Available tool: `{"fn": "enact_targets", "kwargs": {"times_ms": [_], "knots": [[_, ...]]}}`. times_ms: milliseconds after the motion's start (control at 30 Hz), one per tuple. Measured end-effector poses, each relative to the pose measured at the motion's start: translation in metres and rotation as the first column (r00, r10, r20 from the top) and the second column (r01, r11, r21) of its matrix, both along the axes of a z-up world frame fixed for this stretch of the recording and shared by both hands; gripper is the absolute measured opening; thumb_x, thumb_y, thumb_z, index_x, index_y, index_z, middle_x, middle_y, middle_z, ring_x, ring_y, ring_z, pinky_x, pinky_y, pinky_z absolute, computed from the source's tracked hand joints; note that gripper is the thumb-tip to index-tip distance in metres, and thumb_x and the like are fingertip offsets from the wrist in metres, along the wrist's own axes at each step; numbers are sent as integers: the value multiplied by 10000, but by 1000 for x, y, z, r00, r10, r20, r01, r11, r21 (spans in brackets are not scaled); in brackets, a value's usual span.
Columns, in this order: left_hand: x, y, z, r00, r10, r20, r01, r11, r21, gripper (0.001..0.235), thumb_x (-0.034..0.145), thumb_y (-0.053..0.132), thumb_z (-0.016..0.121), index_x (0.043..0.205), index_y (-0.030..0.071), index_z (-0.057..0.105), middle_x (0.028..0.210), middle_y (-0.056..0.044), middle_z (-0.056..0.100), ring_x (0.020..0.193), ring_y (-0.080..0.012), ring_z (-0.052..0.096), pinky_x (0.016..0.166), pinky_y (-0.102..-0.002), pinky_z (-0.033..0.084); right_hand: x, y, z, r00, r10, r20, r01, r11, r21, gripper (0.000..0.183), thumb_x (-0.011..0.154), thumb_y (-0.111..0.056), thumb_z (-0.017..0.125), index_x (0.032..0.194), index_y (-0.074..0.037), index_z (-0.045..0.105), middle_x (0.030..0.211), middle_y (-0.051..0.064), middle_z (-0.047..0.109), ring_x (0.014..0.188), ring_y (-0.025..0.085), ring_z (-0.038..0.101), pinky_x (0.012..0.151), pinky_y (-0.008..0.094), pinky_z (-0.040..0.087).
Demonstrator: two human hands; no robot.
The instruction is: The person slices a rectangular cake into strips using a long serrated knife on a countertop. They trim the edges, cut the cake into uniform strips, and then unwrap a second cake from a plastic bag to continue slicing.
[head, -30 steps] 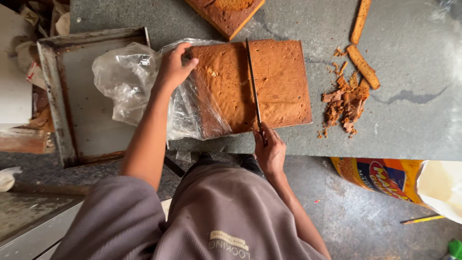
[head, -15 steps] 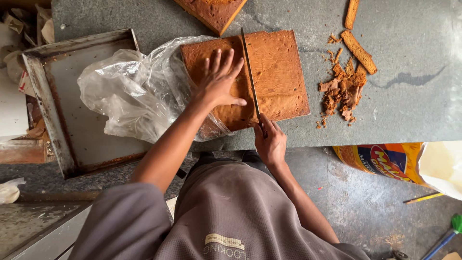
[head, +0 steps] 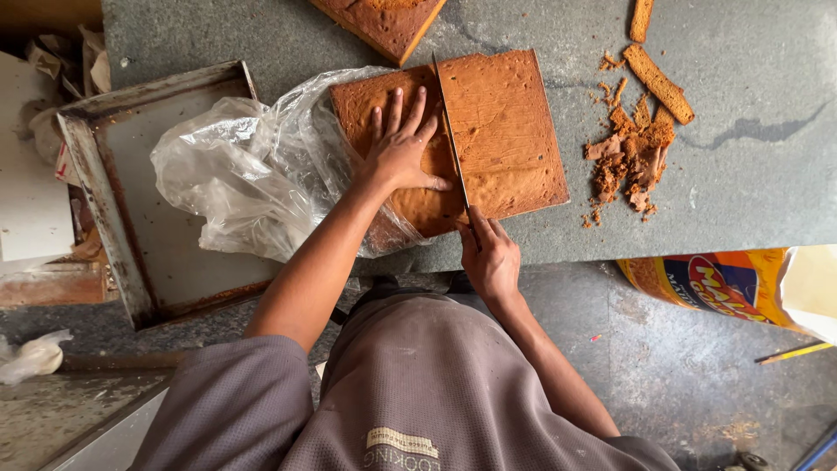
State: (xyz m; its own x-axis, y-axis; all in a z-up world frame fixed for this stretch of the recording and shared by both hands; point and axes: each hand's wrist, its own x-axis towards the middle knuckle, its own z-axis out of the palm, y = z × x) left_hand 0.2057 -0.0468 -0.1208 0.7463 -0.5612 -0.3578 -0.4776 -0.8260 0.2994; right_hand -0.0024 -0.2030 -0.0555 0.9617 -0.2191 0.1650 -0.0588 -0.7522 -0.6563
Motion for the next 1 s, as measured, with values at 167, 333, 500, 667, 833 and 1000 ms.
{"fn": "enact_targets", "kwargs": {"times_ms": [167,333,500,667,833,1000], "knots": [[0,-4,7,1000,0,11,0,1000,3,1454,450,901,795,1627,195,313,1685,-143,-193,1527,-459,-196,1158,-757,-104,-1,-5,4,1000,-2,4,2,999,44,329,961,-165,718,1261,-33,696,884,163,709,678,315,702,588,419,550],[2,-8,13,994,34,-108,-22,994,109,1489,424,947,734,1645,260,227,1680,-114,-250,1525,-422,-257,1075,-837,-160,-4,-7,6,999,10,-36,-8,999,40,328,961,-178,733,1255,-37,705,845,167,695,665,327,692,587,431,540],[3,-7,13,993,21,-119,-9,994,108,1535,385,966,714,1652,265,203,1663,-105,-293,1498,-421,-306,1063,-837,-170,-1,-6,2,1000,10,13,-10,1000,7,316,960,-181,725,1242,-39,705,888,166,713,690,335,698,594,425,548],[3,-6,8,993,22,-119,-8,993,117,1535,389,958,723,1653,259,201,1660,-104,-303,1490,-420,-323,1056,-837,-177,-1,-8,1,1000,23,-22,-23,1000,22,345,959,-185,725,1266,-29,693,893,176,715,671,328,701,571,421,549],[4,-4,6,995,21,-100,-15,998,59,1526,422,958,728,1659,252,180,1647,-113,-307,1482,-415,-329,1043,-832,-201,1,-11,3,998,53,39,-55,998,40,319,981,-181,717,1268,-46,683,886,165,706,703,326,703,601,421,555],[2,-5,5,995,19,-96,-12,997,70,1515,415,939,749,1651,242,218,1659,-119,-300,1495,-426,-317,1054,-833,-191,2,-10,1,999,34,-8,-34,999,-5,349,957,-168,713,1280,-40,685,874,169,706,670,346,686,573,445,539]]}}
